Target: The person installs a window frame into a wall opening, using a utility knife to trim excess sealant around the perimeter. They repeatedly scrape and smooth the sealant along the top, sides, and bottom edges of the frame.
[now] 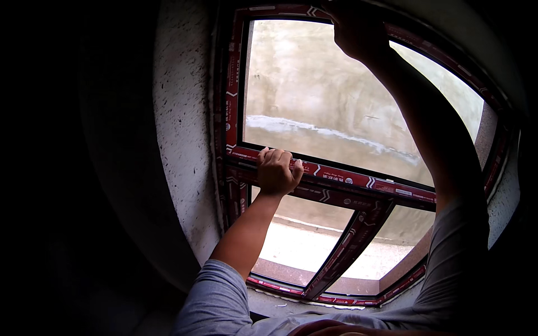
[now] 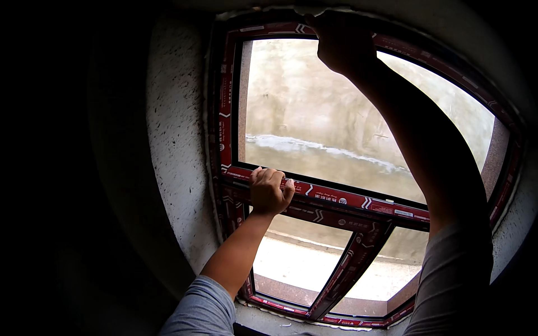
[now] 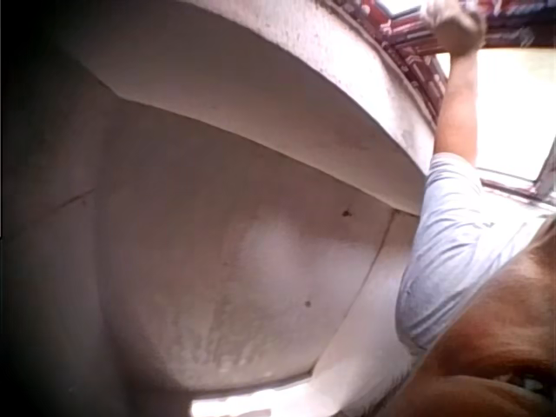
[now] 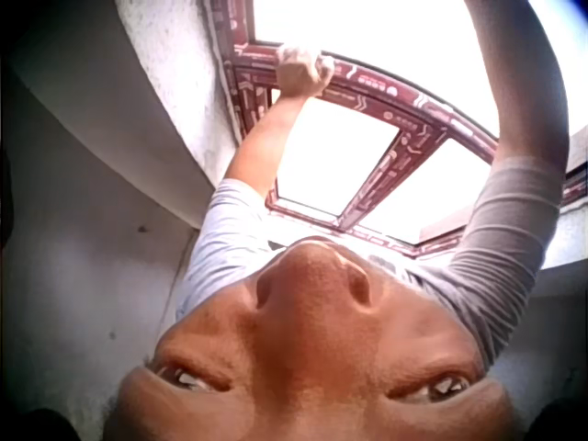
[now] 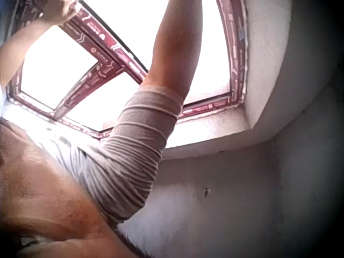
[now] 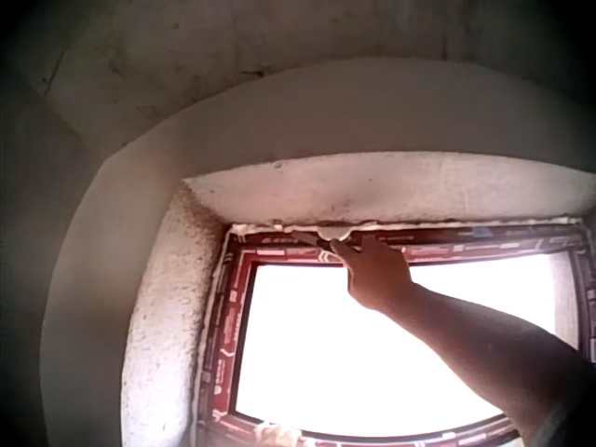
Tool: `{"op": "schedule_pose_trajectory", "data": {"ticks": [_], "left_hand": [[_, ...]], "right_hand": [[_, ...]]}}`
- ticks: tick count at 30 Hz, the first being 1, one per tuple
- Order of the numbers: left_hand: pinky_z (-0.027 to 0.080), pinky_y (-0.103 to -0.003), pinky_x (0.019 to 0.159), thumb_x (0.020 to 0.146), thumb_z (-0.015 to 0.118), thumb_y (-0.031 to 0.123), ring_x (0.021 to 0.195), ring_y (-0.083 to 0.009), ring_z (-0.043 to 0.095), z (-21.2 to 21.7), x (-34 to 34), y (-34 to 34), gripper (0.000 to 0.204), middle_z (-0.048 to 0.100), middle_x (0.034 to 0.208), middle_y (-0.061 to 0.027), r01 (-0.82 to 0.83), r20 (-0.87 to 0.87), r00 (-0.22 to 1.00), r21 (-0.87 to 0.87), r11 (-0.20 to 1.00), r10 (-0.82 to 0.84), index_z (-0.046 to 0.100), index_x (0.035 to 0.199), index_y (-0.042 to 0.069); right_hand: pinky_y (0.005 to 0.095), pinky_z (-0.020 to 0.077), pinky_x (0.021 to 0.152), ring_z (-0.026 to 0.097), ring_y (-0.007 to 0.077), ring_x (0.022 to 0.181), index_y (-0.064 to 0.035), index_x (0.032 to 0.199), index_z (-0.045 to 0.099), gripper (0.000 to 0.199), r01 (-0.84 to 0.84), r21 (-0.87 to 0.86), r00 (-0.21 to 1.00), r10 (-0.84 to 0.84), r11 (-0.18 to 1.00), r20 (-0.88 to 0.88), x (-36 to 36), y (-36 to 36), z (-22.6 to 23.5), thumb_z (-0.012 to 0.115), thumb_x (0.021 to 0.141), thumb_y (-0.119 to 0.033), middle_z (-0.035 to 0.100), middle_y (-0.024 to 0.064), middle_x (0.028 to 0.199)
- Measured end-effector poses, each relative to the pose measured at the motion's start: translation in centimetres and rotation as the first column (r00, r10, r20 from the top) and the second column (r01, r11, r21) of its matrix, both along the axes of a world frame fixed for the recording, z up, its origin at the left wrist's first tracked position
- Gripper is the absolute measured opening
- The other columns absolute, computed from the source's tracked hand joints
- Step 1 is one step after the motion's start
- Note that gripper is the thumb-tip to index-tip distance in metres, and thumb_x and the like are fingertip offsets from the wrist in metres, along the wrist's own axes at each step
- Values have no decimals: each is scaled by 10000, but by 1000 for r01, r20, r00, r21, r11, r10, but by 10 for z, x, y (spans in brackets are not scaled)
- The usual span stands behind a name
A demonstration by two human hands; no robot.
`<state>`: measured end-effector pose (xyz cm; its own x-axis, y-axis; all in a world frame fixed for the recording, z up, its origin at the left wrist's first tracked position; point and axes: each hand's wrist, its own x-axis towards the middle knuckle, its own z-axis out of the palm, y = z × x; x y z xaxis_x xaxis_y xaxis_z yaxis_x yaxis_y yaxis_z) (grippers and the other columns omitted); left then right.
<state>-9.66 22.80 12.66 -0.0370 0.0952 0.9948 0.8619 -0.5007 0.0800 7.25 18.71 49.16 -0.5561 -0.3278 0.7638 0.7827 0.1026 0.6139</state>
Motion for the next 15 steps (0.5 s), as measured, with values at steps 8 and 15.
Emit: {"op": "schedule_pose_trajectory", "data": {"ticks": [8, 15], "left_hand": [[416, -502, 1047, 888, 605, 372, 919, -319, 665, 2, -3, -2, 326, 688, 891, -119, -5, 2, 1000, -15, 1000, 5, 684, 848, 58], [416, -497, 1044, 882, 615, 356, 908, -314, 664, 1, 1, -4, 310, 685, 883, -115, -2, 3, 1000, 20, 1000, 2, 688, 848, 57]], "right_hand": [[441, 594, 778, 716, 285, 896, -250, 1410, 622, 500, 110, 2, 994, -110, 994, -27, -4, -2, -6, 578, 932, -107, 735, 101, 1023], [438, 598, 695, 712, 298, 862, -237, 1399, 627, 521, 155, -83, 988, -156, 984, -9, -14, -10, 2, 597, 903, -83, 712, 119, 879]]}}
